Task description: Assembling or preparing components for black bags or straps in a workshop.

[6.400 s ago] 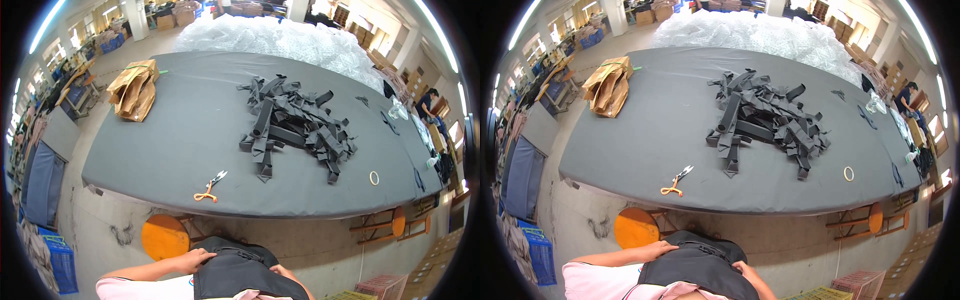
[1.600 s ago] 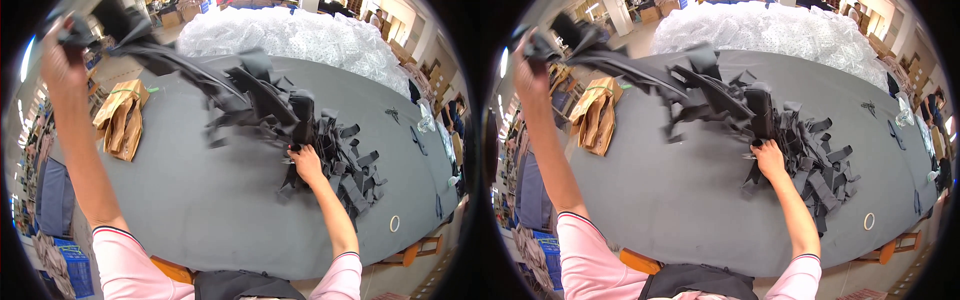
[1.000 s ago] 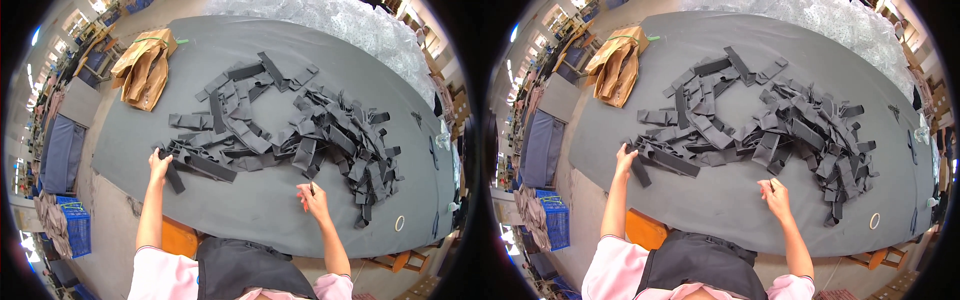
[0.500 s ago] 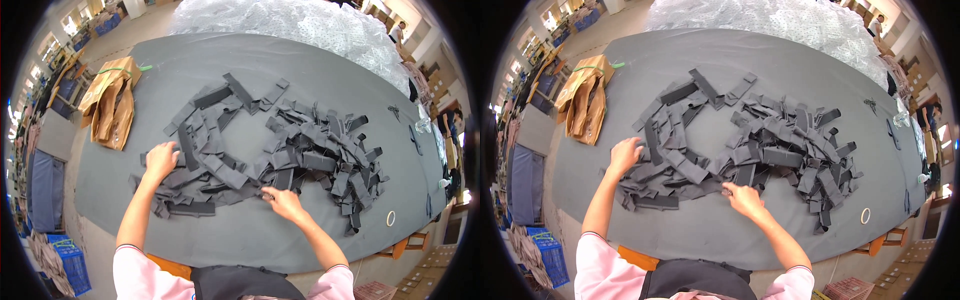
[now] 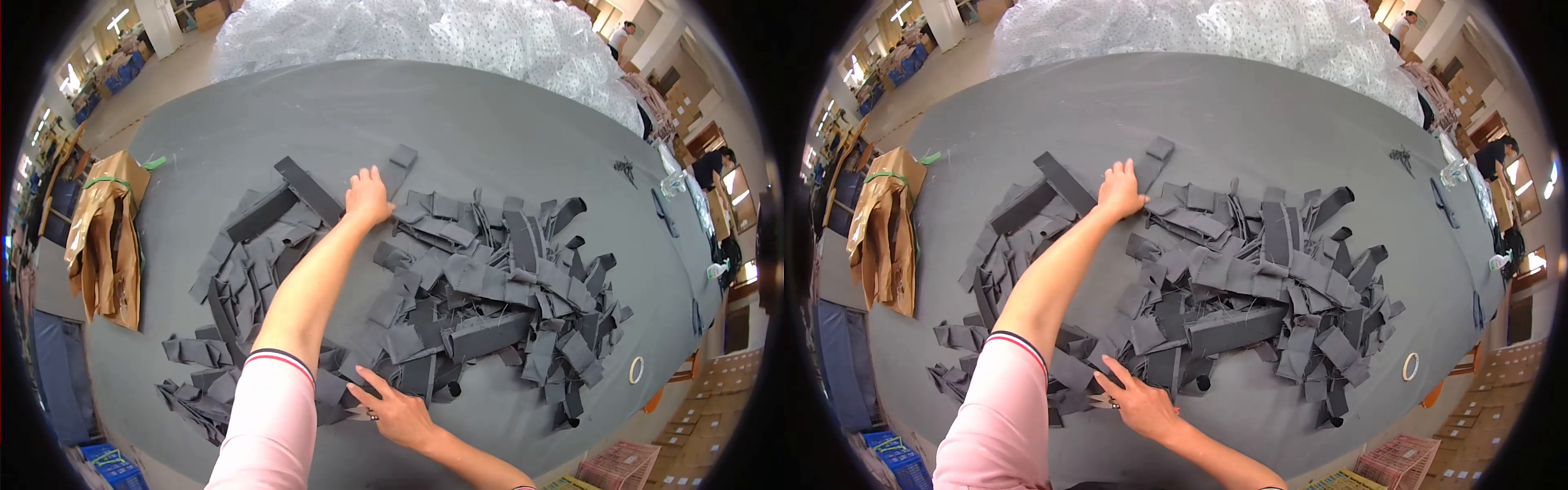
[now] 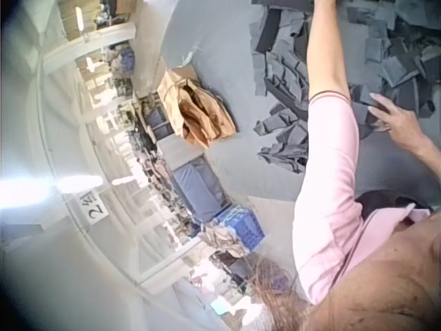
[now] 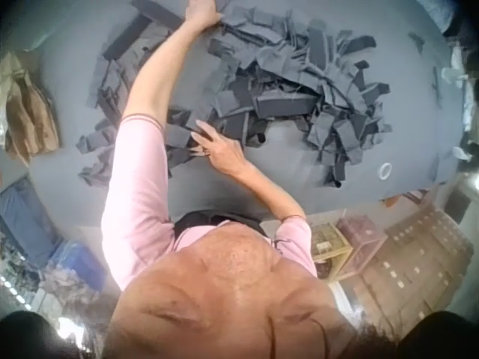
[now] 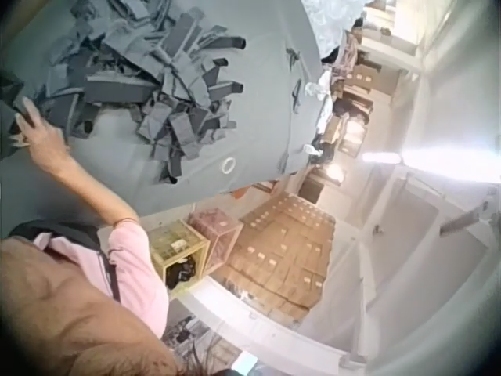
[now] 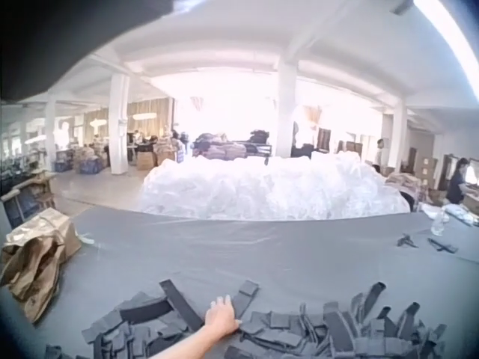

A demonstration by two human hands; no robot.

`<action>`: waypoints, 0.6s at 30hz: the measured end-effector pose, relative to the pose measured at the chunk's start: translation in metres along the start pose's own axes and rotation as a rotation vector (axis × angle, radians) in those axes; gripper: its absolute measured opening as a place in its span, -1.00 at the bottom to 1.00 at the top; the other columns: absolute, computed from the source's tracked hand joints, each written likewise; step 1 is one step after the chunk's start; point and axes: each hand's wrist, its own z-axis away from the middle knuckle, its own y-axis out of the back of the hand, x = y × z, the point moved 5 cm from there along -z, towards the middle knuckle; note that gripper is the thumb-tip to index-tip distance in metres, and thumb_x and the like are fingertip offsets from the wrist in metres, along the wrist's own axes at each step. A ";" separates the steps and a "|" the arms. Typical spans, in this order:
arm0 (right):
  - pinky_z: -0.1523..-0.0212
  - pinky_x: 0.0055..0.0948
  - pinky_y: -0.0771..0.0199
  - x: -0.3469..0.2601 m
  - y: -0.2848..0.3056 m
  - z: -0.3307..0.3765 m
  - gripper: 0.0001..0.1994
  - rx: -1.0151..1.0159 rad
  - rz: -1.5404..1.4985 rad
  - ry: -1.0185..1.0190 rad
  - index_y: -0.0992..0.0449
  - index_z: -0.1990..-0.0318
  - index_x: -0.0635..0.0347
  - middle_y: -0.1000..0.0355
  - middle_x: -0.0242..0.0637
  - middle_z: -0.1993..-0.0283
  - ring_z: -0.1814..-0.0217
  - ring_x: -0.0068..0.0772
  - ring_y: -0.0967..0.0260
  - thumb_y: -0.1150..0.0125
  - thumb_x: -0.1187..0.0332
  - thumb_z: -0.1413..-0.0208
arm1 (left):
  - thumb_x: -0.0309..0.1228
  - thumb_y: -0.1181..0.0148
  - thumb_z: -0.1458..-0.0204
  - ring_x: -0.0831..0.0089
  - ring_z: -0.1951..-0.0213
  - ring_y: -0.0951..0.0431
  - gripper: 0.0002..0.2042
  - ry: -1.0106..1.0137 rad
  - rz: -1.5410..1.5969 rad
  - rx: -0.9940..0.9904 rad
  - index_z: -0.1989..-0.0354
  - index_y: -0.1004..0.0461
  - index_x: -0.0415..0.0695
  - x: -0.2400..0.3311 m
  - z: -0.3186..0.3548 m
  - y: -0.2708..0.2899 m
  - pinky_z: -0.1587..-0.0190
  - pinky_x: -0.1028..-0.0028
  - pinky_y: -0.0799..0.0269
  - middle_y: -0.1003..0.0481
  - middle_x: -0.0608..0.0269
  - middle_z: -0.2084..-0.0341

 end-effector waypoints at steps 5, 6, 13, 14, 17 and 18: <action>0.63 -0.47 -0.42 0.011 -0.005 -0.005 -0.63 0.185 0.039 0.100 -0.39 0.06 0.15 -0.32 -0.32 0.05 0.44 -0.40 -0.45 -0.10 0.49 0.12 | -0.36 -0.25 0.32 0.10 0.20 -0.47 -0.52 0.162 -0.023 0.065 0.19 -0.28 -0.31 -0.041 -0.003 0.038 0.14 0.21 -0.39 -0.44 -0.09 0.29; 0.63 -0.48 -0.41 0.009 -0.003 -0.008 -0.67 0.217 0.064 0.117 -0.40 0.08 0.16 -0.36 -0.36 0.17 0.48 -0.42 -0.44 -0.12 0.43 0.08 | -0.38 -0.23 0.33 0.11 0.23 -0.48 -0.56 0.186 0.005 0.143 0.23 -0.30 -0.33 -0.053 0.000 0.063 0.17 0.22 -0.39 -0.45 -0.08 0.35; 0.53 -0.46 -0.42 0.021 -0.005 -0.007 -0.68 0.348 0.223 0.145 -0.44 0.12 0.11 -0.40 -0.36 0.33 0.36 -0.39 -0.42 -0.11 0.49 0.12 | -0.40 -0.27 0.35 0.44 0.48 -0.45 -0.42 0.094 0.774 0.708 0.10 -0.23 -0.42 -0.126 0.143 0.340 0.45 0.52 -0.37 -0.41 0.12 0.47; 0.50 -0.43 -0.43 0.024 -0.005 -0.007 -0.67 0.346 0.256 0.138 -0.44 0.12 0.10 -0.41 -0.36 0.34 0.33 -0.37 -0.41 -0.09 0.50 0.13 | -0.40 -0.27 0.32 0.48 0.50 -0.43 -0.47 0.026 0.713 0.735 0.12 -0.26 -0.36 -0.134 0.182 0.380 0.45 0.52 -0.37 -0.41 0.17 0.46; 0.31 -0.37 -0.46 0.045 0.006 -0.017 -0.64 0.332 0.357 0.093 -0.44 0.15 0.07 -0.40 -0.35 0.21 0.20 -0.34 -0.39 -0.02 0.57 0.20 | -0.42 -0.30 0.26 0.53 0.44 -0.46 -0.58 -0.013 0.782 0.959 0.18 -0.33 -0.26 -0.187 0.299 0.456 0.36 0.59 -0.40 -0.45 0.27 0.43; 0.29 -0.37 -0.46 0.062 0.008 -0.019 -0.65 0.355 0.430 0.122 -0.43 0.17 0.07 -0.38 -0.36 0.19 0.18 -0.34 -0.38 0.00 0.57 0.21 | -0.47 -0.28 0.23 0.52 0.39 -0.49 -0.63 -0.059 0.817 1.097 0.20 -0.36 -0.27 -0.199 0.328 0.468 0.31 0.58 -0.42 -0.47 0.22 0.40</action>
